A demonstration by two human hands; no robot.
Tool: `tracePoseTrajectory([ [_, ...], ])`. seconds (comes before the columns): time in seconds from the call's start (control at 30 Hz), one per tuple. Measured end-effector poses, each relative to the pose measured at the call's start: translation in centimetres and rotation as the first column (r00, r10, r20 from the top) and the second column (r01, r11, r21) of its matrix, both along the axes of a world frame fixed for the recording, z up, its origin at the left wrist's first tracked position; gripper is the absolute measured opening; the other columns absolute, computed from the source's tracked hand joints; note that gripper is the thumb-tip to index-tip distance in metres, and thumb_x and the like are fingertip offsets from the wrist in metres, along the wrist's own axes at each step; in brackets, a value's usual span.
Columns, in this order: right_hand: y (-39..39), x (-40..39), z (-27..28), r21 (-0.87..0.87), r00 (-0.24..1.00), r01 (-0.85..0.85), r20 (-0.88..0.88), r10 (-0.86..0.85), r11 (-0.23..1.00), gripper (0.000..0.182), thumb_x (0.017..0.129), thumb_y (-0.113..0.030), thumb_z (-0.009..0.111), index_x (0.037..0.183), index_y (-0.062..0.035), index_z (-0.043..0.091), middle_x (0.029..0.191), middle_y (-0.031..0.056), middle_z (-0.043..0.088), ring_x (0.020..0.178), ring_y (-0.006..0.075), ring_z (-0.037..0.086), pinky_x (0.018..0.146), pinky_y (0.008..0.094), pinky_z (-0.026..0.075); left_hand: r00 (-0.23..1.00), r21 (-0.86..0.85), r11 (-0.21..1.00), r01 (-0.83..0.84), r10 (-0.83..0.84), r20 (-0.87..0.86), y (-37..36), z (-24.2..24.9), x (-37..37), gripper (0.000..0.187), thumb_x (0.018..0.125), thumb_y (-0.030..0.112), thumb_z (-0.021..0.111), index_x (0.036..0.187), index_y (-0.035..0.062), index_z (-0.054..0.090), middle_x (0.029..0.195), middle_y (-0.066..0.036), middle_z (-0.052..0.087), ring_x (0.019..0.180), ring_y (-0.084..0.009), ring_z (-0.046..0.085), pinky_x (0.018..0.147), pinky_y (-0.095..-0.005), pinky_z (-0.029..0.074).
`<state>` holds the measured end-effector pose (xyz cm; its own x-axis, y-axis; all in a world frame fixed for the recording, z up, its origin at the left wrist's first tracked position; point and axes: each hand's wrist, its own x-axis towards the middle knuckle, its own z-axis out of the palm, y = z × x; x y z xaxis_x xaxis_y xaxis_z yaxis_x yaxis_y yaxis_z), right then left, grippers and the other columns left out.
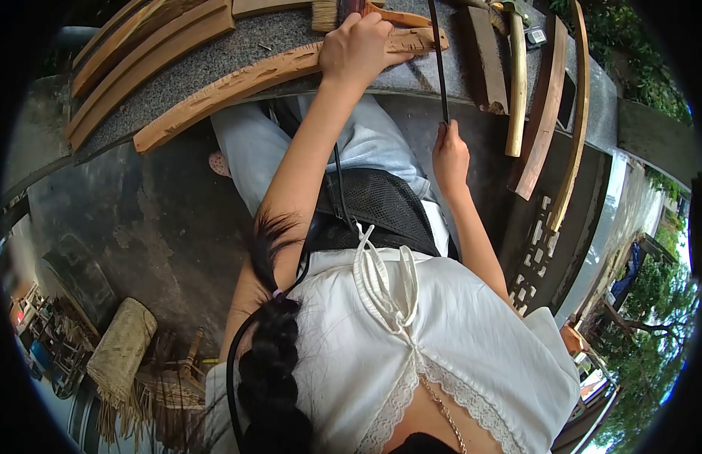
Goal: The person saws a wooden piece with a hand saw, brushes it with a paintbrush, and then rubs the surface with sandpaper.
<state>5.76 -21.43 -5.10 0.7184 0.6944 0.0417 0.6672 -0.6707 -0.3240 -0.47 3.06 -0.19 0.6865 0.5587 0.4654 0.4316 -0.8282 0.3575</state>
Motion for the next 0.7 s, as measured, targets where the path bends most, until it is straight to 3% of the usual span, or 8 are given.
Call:
tracePoseTrajectory([
  [0.13,-3.2,-0.9,-0.7,-0.026,0.999,-0.018,-0.034,0.017,0.999,0.013,0.097,-0.014,0.049,0.094,-0.0019,0.048,0.065,0.0209,0.061,0.059,0.0403,0.062,0.051,0.0499,0.047,0.999,0.019,1.000,-0.010,0.011,-0.038,0.1,-0.5,0.1,0.044,0.063,0.055,0.077,0.085,0.0175,0.072,0.083,0.005,0.065,0.083,-0.0165,0.066,0.062,-0.0347,0.056],
  [0.2,0.0,0.6,1.1,-0.012,0.999,-0.030,-0.031,0.029,0.999,0.013,0.097,-0.015,0.049,0.094,-0.0019,0.048,0.064,0.0211,0.061,0.059,0.0407,0.061,0.050,0.0498,0.047,0.999,0.043,0.999,-0.009,0.010,-0.030,-0.1,0.0,-0.1,0.044,0.062,0.055,0.077,0.085,0.0178,0.073,0.083,0.005,0.065,0.083,-0.0164,0.066,0.062,-0.0342,0.056],
  [0.27,2.9,1.3,2.8,0.006,0.999,-0.043,-0.022,0.043,0.999,0.013,0.097,-0.015,0.049,0.094,-0.0018,0.048,0.064,0.0213,0.060,0.059,0.0410,0.061,0.050,0.0496,0.047,0.999,-0.084,0.995,0.050,-0.049,0.003,-0.3,1.9,-0.4,0.012,0.076,0.020,0.067,0.074,0.0080,0.064,0.077,-0.006,0.062,0.082,-0.0235,0.064,0.066,-0.0366,0.056],
  [0.3,3.9,1.3,3.1,0.028,0.999,-0.048,-0.017,0.049,0.998,0.013,0.097,-0.015,0.049,0.094,-0.0016,0.047,0.064,0.0216,0.060,0.058,0.0415,0.061,0.049,0.0496,0.046,0.999,-0.084,0.995,0.045,-0.045,0.003,-0.2,1.4,-0.4,0.012,0.076,0.020,0.067,0.074,0.0080,0.064,0.077,-0.006,0.062,0.082,-0.0235,0.064,0.066,-0.0366,0.056],
  [0.37,3.7,1.3,2.7,0.050,0.998,-0.061,-0.004,0.061,0.997,0.014,0.097,-0.015,0.049,0.093,-0.0015,0.047,0.063,0.0219,0.059,0.058,0.0420,0.060,0.049,0.0496,0.046,1.000,-0.009,1.000,-0.019,0.019,-0.021,-0.2,-0.1,-0.1,0.040,0.061,0.049,0.080,0.080,0.0147,0.071,0.084,0.004,0.065,0.083,-0.0179,0.066,0.064,-0.0347,0.058],
  [0.47,1.1,0.2,0.5,0.115,0.999,-0.018,-0.038,0.023,0.993,0.015,0.097,-0.014,0.048,0.093,-0.0005,0.047,0.063,0.0224,0.058,0.058,0.0428,0.059,0.049,0.0499,0.044,0.999,0.029,0.999,0.034,-0.033,-0.032,-0.5,-0.6,-0.2,0.047,0.061,0.055,0.078,0.089,0.0179,0.074,0.085,0.005,0.065,0.085,-0.0161,0.066,0.065,-0.0344,0.057],
  [0.7,1.4,0.4,0.7,0.181,0.989,0.023,-0.147,0.003,0.983,0.015,0.098,-0.012,0.047,0.091,0.0009,0.047,0.060,0.0216,0.056,0.056,0.0416,0.058,0.048,0.0479,0.041,0.997,-0.056,0.998,0.041,-0.045,-0.067,-0.3,-0.2,-0.3,0.049,0.060,0.055,0.077,0.091,0.0175,0.073,0.085,0.005,0.064,0.086,-0.0162,0.064,0.069,-0.0350,0.057],
])
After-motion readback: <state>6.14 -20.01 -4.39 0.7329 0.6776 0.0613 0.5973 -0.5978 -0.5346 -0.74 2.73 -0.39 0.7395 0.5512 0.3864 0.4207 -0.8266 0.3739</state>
